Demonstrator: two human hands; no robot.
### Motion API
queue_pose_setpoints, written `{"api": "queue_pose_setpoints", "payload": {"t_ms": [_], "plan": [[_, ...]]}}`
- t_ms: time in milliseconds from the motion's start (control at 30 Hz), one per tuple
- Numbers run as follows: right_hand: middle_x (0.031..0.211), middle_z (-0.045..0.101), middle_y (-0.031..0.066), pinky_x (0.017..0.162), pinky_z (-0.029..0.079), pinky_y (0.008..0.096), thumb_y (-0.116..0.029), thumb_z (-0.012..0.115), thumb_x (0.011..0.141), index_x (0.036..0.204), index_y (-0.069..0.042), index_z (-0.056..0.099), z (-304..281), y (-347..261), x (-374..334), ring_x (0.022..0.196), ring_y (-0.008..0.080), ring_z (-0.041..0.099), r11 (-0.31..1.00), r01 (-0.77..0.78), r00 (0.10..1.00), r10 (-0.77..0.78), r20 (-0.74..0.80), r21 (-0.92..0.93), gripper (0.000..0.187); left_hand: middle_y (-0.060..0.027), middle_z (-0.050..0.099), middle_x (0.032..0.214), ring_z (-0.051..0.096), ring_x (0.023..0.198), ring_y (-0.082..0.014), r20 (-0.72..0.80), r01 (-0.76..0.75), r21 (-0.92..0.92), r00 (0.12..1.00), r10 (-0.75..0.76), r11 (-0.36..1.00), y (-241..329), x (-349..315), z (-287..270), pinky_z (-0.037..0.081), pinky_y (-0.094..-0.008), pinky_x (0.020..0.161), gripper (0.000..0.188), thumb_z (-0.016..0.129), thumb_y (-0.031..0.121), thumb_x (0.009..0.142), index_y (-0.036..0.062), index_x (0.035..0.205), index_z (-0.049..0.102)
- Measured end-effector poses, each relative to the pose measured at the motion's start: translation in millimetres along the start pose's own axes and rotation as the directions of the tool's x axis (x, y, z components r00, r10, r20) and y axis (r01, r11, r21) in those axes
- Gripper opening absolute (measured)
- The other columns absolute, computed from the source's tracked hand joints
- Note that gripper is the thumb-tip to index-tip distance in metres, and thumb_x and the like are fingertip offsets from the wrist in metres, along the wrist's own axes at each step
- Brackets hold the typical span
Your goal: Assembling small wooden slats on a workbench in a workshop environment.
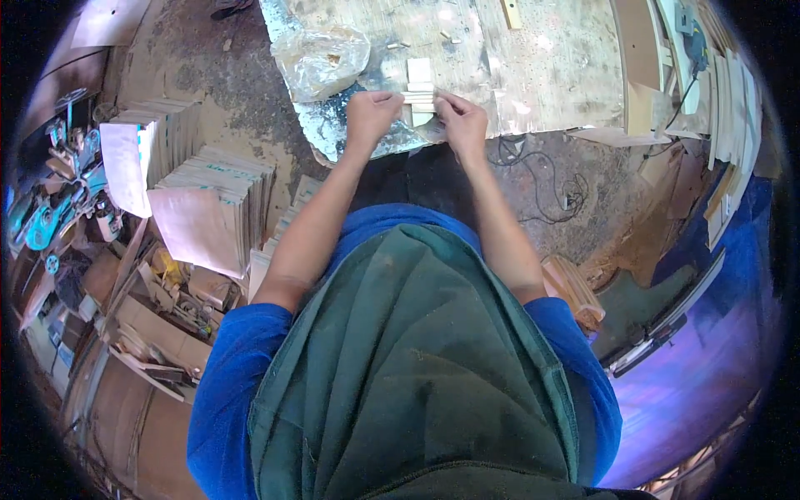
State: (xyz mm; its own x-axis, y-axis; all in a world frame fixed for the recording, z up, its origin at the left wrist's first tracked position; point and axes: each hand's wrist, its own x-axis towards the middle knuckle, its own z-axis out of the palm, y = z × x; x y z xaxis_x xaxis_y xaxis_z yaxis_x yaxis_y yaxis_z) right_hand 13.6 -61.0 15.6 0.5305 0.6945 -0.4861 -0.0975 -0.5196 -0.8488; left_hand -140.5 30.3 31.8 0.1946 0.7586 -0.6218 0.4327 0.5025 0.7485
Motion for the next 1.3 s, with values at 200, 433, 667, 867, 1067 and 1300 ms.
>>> {"api": "queue_pose_setpoints", "payload": {"t_ms": [200, 433, 667, 867, 1067, 1300], "plan": [[0.073, 0.068, 0.0031, 0.058, 0.047, 0.0242, -0.020, 0.071, 0.088, 0.098, 0.003, 0.074, 5, -3, 4, 0.063, 0.0079, 0.058, 0.996, -0.006, 0.999, 0.002, -0.048, -0.085, 0.025, -0.0205, 0.073, 0.088, 0.071, 0.071, -0.0158, -0.019, -0.015, 0.040, 1.000, 0.016, 0.999, -2, 7, 0, 0.055, -0.0262, 0.061, 0.045, 0.079, 0.019, 0.079, -0.0148, 0.106, 0.066], [0.071, 0.068, 0.0028, 0.057, 0.046, 0.0248, -0.019, 0.070, 0.087, 0.090, 0.003, 0.075, 5, -3, 8, 0.062, 0.0078, 0.058, 0.994, -0.007, 0.999, 0.001, -0.051, -0.113, 0.023, -0.0155, 0.072, 0.086, 0.068, 0.069, -0.0151, 0.045, 0.017, -0.062, 0.999, -0.015, 0.998, -10, 13, 8, 0.053, -0.0239, 0.060, 0.041, 0.079, 0.012, 0.080, -0.0151, 0.107, 0.065], [0.073, 0.070, 0.0068, 0.063, 0.050, 0.0281, -0.022, 0.068, 0.084, 0.091, 0.001, 0.075, 3, 2, 4, 0.066, 0.0115, 0.063, 0.987, -0.057, 0.998, 0.051, -0.044, -0.149, 0.025, -0.0192, 0.072, 0.082, 0.071, 0.067, -0.0178, 0.021, 0.044, -0.153, 0.999, -0.041, 0.987, -14, 11, 16, 0.056, -0.0265, 0.058, 0.042, 0.080, 0.013, 0.076, -0.0150, 0.104, 0.065], [0.070, 0.067, -0.0001, 0.059, 0.047, 0.0252, -0.017, 0.068, 0.085, 0.088, 0.004, 0.074, 8, 0, 2, 0.063, 0.0064, 0.057, 0.985, -0.008, 0.998, -0.003, -0.062, -0.170, 0.022, -0.0161, 0.071, 0.088, 0.069, 0.073, -0.0163, 0.041, 0.073, -0.070, 0.997, -0.070, 0.995, -14, 11, 16, 0.056, -0.0250, 0.064, 0.036, 0.078, 0.009, 0.079, -0.0140, 0.103, 0.065], [0.073, 0.069, 0.0023, 0.062, 0.048, 0.0260, -0.016, 0.067, 0.085, 0.090, 0.004, 0.074, 8, 2, 2, 0.066, 0.0073, 0.059, 0.989, -0.013, 0.998, 0.004, -0.061, -0.148, 0.022, -0.0196, 0.072, 0.087, 0.070, 0.071, -0.0182, 0.032, 0.081, -0.124, 0.997, -0.077, 0.989, -13, 10, 17, 0.057, -0.0261, 0.061, 0.036, 0.077, 0.008, 0.079, -0.0167, 0.102, 0.065], [0.075, 0.069, 0.0027, 0.063, 0.047, 0.0249, -0.018, 0.066, 0.089, 0.095, 0.004, 0.074, 9, 2, 0, 0.068, 0.0073, 0.058, 0.995, -0.020, 0.998, 0.014, -0.058, -0.097, 0.024, -0.0228, 0.072, 0.088, 0.072, 0.073, -0.0209, 0.030, 0.061, -0.125, 0.998, -0.057, 0.990, -4, 5, 16, 0.057, -0.0276, 0.061, 0.038, 0.076, 0.005, 0.079, -0.0192, 0.105, 0.063]]}}
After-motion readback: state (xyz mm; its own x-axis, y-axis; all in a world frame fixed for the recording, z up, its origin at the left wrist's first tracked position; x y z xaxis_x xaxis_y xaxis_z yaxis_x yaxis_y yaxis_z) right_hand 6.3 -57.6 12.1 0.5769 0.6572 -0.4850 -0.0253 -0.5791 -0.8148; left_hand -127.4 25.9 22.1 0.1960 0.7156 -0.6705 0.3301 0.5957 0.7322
